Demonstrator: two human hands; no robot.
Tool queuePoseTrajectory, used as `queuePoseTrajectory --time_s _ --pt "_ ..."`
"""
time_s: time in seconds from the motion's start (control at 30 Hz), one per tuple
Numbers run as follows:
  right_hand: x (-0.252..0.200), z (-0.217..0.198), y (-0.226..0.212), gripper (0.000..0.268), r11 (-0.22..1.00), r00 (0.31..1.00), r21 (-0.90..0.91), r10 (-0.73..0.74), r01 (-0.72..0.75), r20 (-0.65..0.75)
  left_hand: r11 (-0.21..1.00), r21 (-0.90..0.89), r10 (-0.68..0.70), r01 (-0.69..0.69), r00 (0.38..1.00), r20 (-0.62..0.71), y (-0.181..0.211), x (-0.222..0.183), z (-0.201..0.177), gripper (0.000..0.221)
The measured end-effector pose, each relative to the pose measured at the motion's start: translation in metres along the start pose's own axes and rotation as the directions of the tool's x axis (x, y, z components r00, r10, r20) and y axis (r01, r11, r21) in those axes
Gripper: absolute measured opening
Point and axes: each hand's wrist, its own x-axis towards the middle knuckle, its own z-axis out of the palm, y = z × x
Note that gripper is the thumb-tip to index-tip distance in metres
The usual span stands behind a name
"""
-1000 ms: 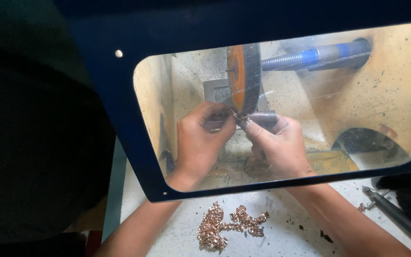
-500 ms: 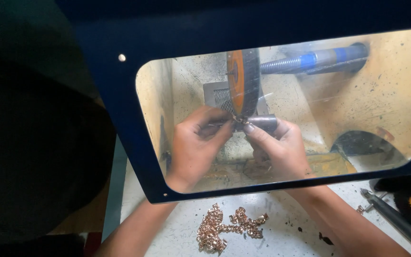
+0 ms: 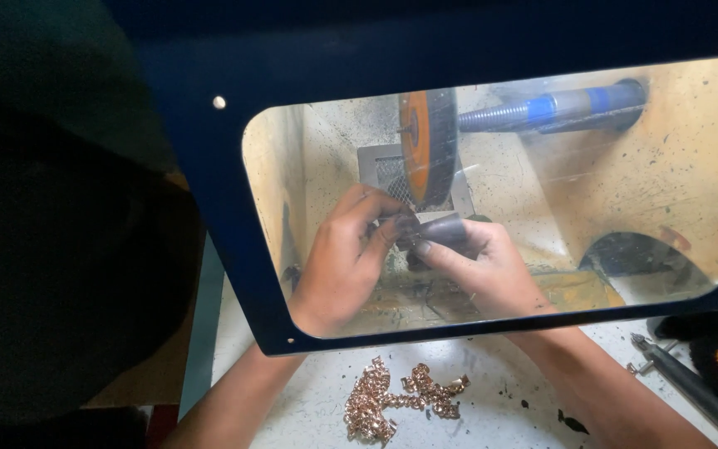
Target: Polishing a metal chain using a bench polisher inside a protective enclosure.
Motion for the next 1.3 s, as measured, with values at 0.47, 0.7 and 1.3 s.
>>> queuePoseTrajectory --time_s 0.47,0.7,1.3 --pt "-0.006 0.015 -0.014 0.032 0.963 0.976 0.156 0.214 -0.219 0.046 0.971 -0.050 -0.229 0.234 0.970 0.085 0.026 0.004 -0.011 0.032" --pt "0.005 0.013 0.003 0.025 0.867 0.970 0.441 0.241 -0.230 0.034 0.846 -0.314 -0.404 0.431 0.902 0.151 0.036 0.004 -0.009 0.050" --pt "0.009 0.015 -0.016 0.024 0.922 0.997 0.385 0.062 -0.036 -0.055 0.765 -0.410 -0.534 0.496 0.845 0.027 0.037 0.009 -0.007 0.039"
